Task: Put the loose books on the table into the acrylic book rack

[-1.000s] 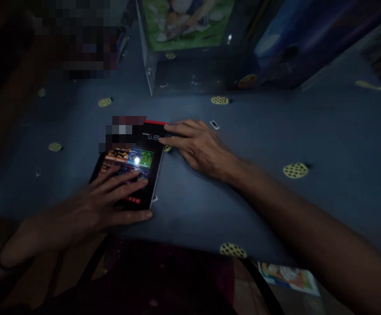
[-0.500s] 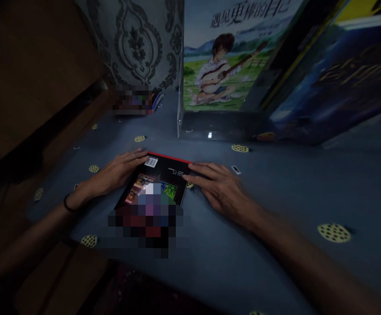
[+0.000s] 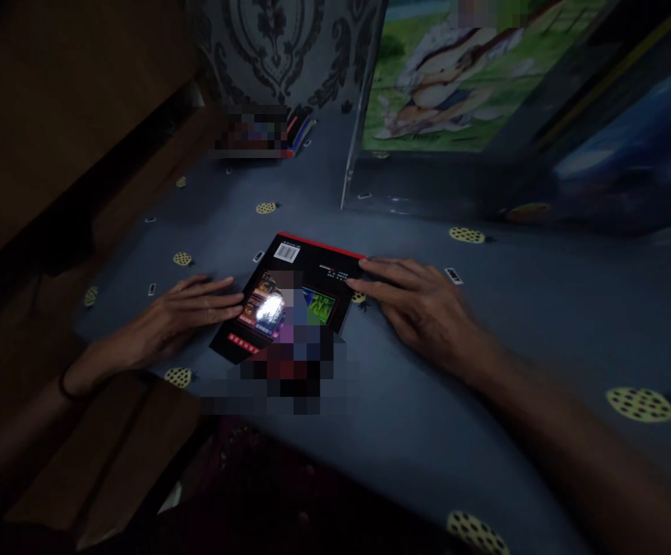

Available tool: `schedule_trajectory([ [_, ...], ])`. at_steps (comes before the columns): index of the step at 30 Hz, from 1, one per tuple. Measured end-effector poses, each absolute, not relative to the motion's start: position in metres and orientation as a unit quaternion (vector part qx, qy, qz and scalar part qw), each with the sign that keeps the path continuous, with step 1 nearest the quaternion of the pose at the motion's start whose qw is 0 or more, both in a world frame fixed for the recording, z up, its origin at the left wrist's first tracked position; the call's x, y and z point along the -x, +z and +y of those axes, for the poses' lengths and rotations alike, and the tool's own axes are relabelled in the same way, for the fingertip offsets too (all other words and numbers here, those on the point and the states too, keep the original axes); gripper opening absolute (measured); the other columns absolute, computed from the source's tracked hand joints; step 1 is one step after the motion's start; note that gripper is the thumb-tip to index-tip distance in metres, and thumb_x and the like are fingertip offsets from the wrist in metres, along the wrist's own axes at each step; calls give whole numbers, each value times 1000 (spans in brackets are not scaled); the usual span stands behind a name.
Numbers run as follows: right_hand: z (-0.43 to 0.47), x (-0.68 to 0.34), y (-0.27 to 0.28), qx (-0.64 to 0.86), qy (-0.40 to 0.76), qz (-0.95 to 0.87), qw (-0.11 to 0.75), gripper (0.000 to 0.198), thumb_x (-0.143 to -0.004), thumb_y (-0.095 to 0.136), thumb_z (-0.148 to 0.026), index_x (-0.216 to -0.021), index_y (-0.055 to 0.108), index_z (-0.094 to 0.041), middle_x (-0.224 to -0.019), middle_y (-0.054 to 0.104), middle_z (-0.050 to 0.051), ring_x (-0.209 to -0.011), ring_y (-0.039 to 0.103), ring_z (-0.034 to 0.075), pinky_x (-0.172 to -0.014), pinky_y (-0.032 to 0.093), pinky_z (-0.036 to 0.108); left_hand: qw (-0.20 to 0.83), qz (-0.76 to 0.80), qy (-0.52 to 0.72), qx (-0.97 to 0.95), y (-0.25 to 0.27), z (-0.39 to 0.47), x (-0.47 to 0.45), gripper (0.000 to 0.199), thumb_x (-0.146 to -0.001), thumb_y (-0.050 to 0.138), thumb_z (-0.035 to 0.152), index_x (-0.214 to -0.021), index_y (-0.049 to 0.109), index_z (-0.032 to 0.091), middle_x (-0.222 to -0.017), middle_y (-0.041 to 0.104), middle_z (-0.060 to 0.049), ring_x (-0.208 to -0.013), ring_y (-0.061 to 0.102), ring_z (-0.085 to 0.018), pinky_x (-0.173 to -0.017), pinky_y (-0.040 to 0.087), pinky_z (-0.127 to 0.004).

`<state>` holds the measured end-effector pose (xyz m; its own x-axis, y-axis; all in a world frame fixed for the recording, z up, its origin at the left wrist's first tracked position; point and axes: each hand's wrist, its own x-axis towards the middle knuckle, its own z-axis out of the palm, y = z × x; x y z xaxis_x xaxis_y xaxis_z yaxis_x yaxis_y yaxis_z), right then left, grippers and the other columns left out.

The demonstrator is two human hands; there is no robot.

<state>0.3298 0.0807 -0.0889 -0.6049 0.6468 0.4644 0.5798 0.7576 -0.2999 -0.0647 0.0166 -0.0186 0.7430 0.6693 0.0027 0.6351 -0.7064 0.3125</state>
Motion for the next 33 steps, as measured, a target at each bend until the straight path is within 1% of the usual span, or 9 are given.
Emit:
schedule_trajectory([
  [5, 81, -329, -85, 327, 63, -900, 282, 43, -100, 47, -20, -136, 59, -41, -140, 64, 5, -124, 63, 32, -92, 54, 55, 139, 337, 77, -928, -21, -15, 78, 59, -100, 41, 9, -154, 34, 34, -150, 55, -1, -151, 32, -19, -121, 30, -57],
  [10, 80, -329, -81, 342, 74, -898, 267, 39, -99, 49, -21, -131, 63, -39, -140, 64, 4, -122, 64, 31, -95, 54, 55, 122, 343, 43, -930, -19, -29, 82, 54, -104, 35, 21, -156, 29, 35, -152, 52, 3, -149, 37, -24, -123, 26, -56],
  [12, 80, -328, -80, 347, 71, -897, 266, 37, -99, 48, -22, -129, 65, -37, -138, 65, 4, -122, 64, 31, -95, 54, 55, 120, 338, 44, -933, -19, -30, 81, 52, -106, 31, 24, -157, 27, 35, -151, 53, 1, -150, 35, -23, -124, 23, -56],
  [16, 79, -327, -79, 352, 63, -900, 250, 36, -99, 48, -21, -127, 66, -34, -138, 66, 6, -121, 64, 31, -95, 53, 55, 120, 308, 48, -943, -22, -27, 71, 50, -108, 25, 22, -158, 27, 31, -150, 55, -2, -153, 28, -19, -125, 16, -52],
  [19, 79, -328, -78, 350, 58, -903, 243, 36, -99, 46, -19, -126, 67, -29, -138, 65, 10, -121, 64, 31, -94, 53, 53, 128, 277, 39, -951, -22, -25, 59, 48, -109, 23, 23, -156, 31, 28, -150, 55, -4, -153, 28, -20, -126, 15, -52],
  [22, 80, -328, -80, 339, 55, -907, 245, 35, -98, 47, -18, -126, 68, -26, -138, 65, 12, -120, 64, 31, -93, 53, 51, 131, 241, 41, -961, -22, -21, 44, 48, -108, 25, 20, -155, 35, 23, -150, 55, -6, -153, 29, -22, -126, 14, -52],
  [26, 81, -329, -83, 344, 57, -902, 253, 37, -97, 50, -17, -127, 67, -30, -140, 65, 6, -119, 64, 28, -94, 52, 48, 116, 194, 78, -971, -25, -19, 22, 45, -105, 32, 11, -149, 43, 17, -146, 59, -7, -153, 29, -20, -128, 14, -50],
  [30, 81, -328, -83, 345, 60, -902, 252, 39, -97, 50, -16, -128, 67, -30, -140, 65, 5, -120, 63, 27, -95, 51, 48, 106, 187, 96, -972, -32, -21, 1, 44, -102, 37, 4, -143, 49, 16, -145, 60, -6, -152, 31, -20, -129, 15, -50],
  [33, 80, -327, -83, 345, 63, -901, 255, 38, -97, 48, -17, -128, 68, -28, -140, 65, 7, -120, 63, 27, -97, 50, 50, 103, 178, 114, -972, -35, -25, -14, 47, -99, 38, 0, -142, 50, 16, -143, 62, -5, -151, 33, -21, -128, 19, -53],
])
